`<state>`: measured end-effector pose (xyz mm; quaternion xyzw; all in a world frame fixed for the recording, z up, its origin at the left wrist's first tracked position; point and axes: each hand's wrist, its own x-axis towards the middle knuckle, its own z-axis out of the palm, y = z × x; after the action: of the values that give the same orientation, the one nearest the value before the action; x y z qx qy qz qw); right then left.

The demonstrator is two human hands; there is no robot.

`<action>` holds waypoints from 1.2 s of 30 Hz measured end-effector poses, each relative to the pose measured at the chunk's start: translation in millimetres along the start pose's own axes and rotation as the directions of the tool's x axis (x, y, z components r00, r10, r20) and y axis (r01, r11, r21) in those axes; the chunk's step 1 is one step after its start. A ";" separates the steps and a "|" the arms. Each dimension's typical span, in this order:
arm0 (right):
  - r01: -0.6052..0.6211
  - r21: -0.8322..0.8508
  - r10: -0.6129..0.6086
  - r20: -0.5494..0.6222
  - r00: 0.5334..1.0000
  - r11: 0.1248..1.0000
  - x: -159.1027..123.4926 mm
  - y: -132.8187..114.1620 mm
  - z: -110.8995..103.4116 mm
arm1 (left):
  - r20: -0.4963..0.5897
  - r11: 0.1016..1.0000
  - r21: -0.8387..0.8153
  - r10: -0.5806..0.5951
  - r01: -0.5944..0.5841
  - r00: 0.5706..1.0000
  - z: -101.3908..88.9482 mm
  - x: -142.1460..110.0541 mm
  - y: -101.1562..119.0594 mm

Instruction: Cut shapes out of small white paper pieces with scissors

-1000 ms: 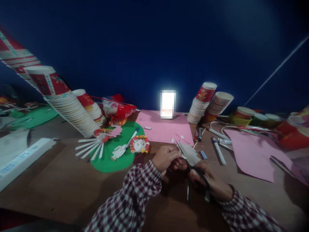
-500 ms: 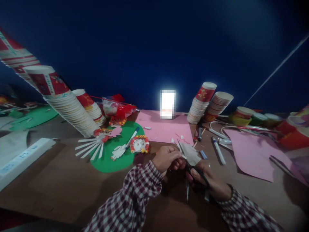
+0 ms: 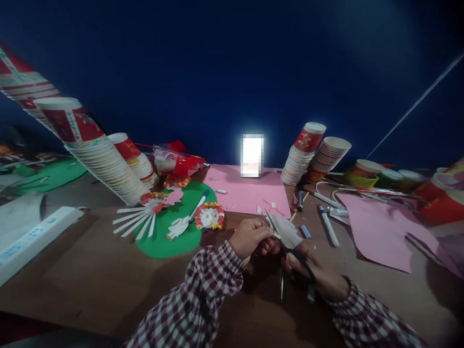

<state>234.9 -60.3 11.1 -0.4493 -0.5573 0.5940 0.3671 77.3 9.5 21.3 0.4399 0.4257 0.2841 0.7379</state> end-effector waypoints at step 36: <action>0.006 -0.013 -0.007 -0.032 0.999 1.000 0.6 6.7 -0.4 | -0.084 0.945 0.240 0.248 -0.221 0.965 -11.0 8.2 -10.1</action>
<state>235.5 -60.3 4.4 -0.4595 -0.5567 0.5817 0.3750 72.0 15.9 6.4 0.5525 0.4414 0.3437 0.6179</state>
